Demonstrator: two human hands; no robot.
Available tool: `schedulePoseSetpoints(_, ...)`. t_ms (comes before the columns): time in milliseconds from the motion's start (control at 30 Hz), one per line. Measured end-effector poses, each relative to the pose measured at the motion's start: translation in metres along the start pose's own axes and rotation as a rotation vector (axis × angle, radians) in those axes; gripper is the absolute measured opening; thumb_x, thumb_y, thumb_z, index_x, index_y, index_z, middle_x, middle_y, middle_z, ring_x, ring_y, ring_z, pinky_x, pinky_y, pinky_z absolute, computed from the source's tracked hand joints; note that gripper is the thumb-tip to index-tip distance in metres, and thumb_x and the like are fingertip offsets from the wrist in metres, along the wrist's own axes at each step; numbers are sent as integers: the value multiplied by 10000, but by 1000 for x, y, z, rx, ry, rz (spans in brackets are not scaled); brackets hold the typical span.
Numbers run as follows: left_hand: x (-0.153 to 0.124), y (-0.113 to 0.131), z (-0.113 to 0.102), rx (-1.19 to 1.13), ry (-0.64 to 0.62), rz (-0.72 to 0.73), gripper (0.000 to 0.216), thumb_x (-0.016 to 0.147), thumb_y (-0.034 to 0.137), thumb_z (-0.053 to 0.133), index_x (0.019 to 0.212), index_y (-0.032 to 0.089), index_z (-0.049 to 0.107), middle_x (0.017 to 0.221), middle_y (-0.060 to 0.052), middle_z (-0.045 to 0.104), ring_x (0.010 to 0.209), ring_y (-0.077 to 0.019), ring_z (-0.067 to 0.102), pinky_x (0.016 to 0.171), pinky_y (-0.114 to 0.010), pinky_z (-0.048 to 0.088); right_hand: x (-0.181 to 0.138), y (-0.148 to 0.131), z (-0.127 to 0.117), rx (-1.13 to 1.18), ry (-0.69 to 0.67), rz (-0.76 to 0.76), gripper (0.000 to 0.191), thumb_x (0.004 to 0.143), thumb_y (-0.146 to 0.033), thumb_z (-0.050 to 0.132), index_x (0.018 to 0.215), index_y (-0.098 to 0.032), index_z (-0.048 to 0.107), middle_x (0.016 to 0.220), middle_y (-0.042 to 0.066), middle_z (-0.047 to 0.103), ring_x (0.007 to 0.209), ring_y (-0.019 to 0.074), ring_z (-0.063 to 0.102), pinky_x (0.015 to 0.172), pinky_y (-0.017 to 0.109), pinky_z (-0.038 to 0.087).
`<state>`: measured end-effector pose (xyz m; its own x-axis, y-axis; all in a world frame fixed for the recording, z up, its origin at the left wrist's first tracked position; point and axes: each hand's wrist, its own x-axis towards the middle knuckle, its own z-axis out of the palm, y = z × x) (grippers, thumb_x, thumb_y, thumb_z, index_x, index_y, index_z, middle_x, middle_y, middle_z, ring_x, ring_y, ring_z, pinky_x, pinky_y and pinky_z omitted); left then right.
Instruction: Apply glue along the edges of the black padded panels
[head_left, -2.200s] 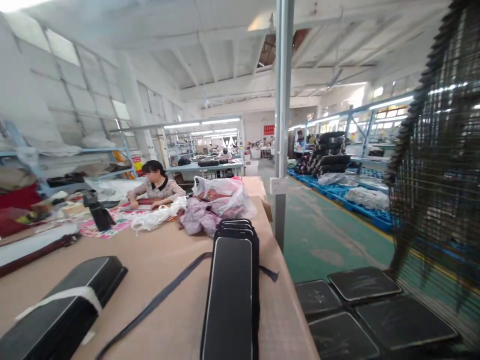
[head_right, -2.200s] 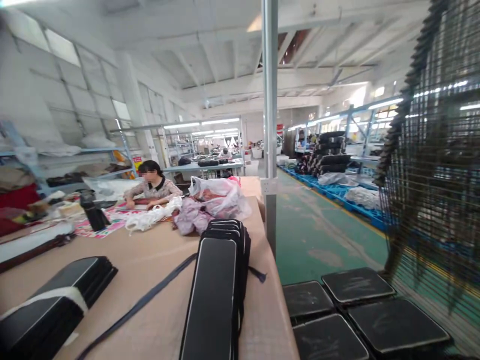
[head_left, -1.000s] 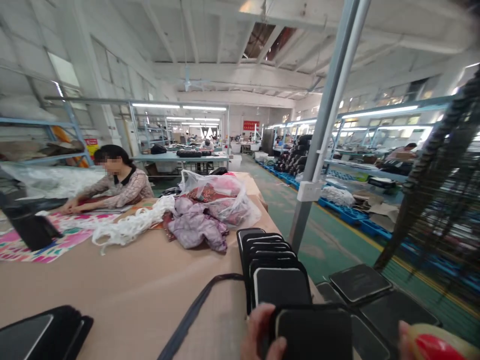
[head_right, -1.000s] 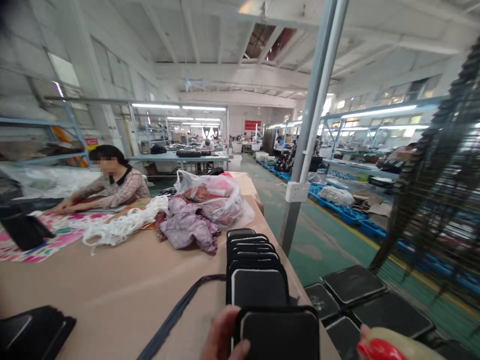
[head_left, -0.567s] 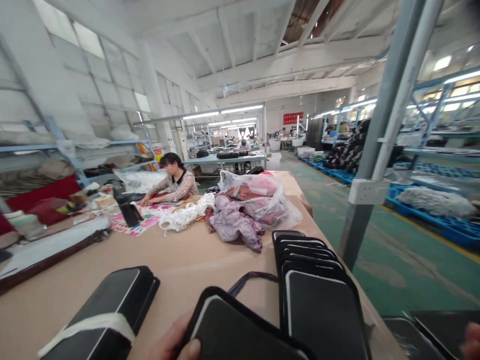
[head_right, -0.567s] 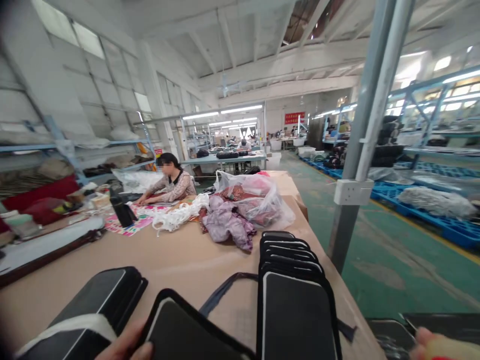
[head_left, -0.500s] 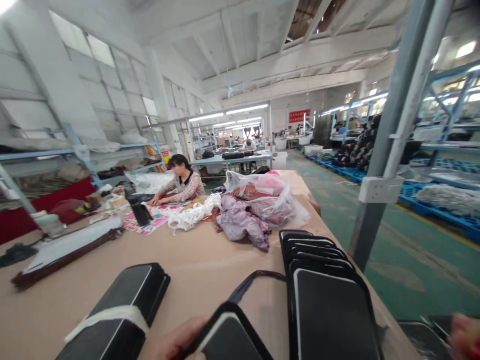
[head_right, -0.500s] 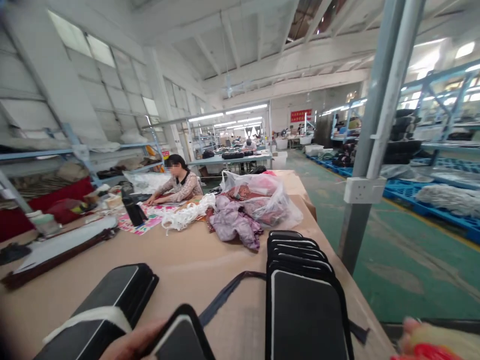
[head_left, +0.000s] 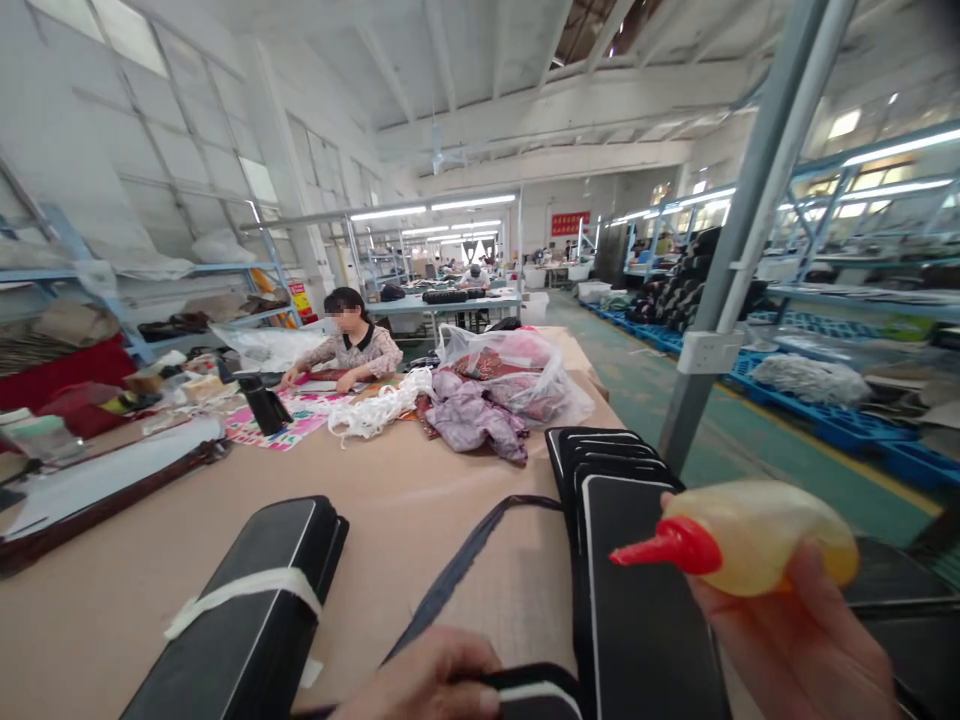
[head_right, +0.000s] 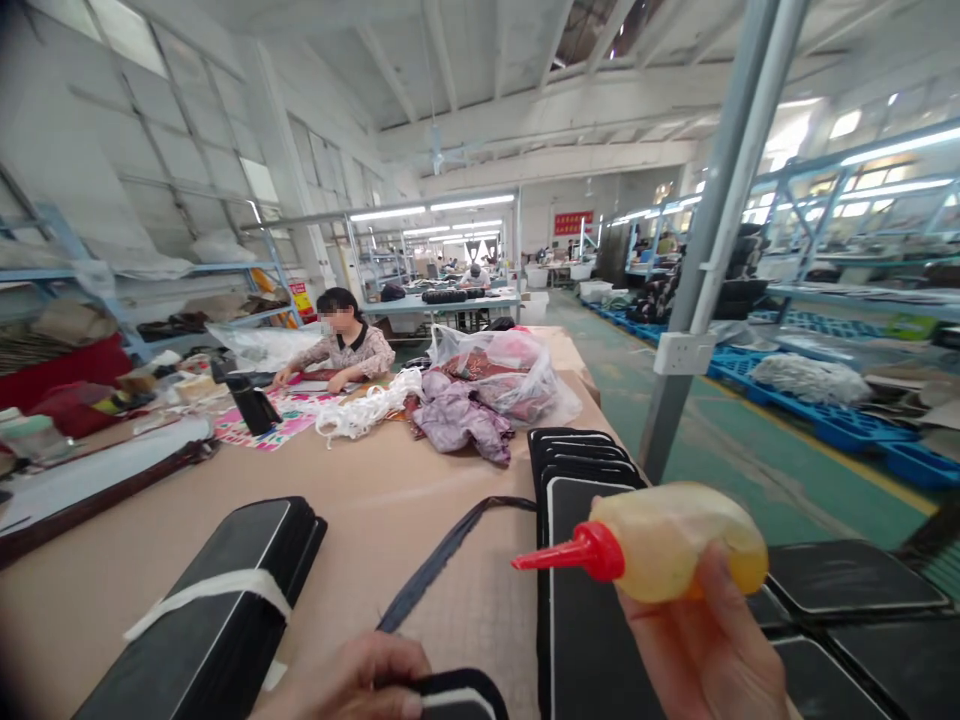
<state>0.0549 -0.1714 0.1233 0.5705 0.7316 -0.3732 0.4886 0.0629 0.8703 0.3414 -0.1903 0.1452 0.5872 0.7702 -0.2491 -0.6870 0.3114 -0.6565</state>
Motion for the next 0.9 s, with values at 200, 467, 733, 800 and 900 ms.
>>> schedulePoseSetpoints(200,32,32,-30,88,-431,229,335,747,452,626,937,198,732,777,8,634,734,-145,520,721,-209,398,-28,-1,14,9,-93,-196,482,770,-499,651,1197,-286,582,1270,46,565,1214,298,458,1052,478,299)
schedulePoseSetpoints(467,84,-15,-7,184,-626,320,280,766,375,586,931,204,734,703,28,610,651,-133,493,613,-193,380,-58,12,4,-107,-94,-300,575,699,-526,718,1196,-268,585,1178,99,623,1112,356,541,1025,577,293)
schedulePoseSetpoints(733,72,34,-53,312,-598,603,338,837,311,522,1112,194,682,981,-21,689,868,-183,585,741,-205,400,-67,12,1,-208,-188,-294,661,604,-452,812,1198,-276,583,1065,101,670,1048,360,583,991,580,317)
schedulePoseSetpoints(800,63,41,-56,330,-607,623,333,835,334,536,1086,185,697,957,-25,697,830,-179,592,723,-209,409,-68,10,2,-250,-226,-285,648,592,-460,816,1170,-265,600,1075,104,665,1015,356,600,980,572,331)
schedulePoseSetpoints(900,48,51,-53,390,-603,595,289,803,322,579,990,164,734,846,-18,697,736,-164,590,654,-203,417,-70,4,2,-327,-339,-265,618,611,-472,798,1156,-252,607,1102,118,650,985,363,611,936,579,375)
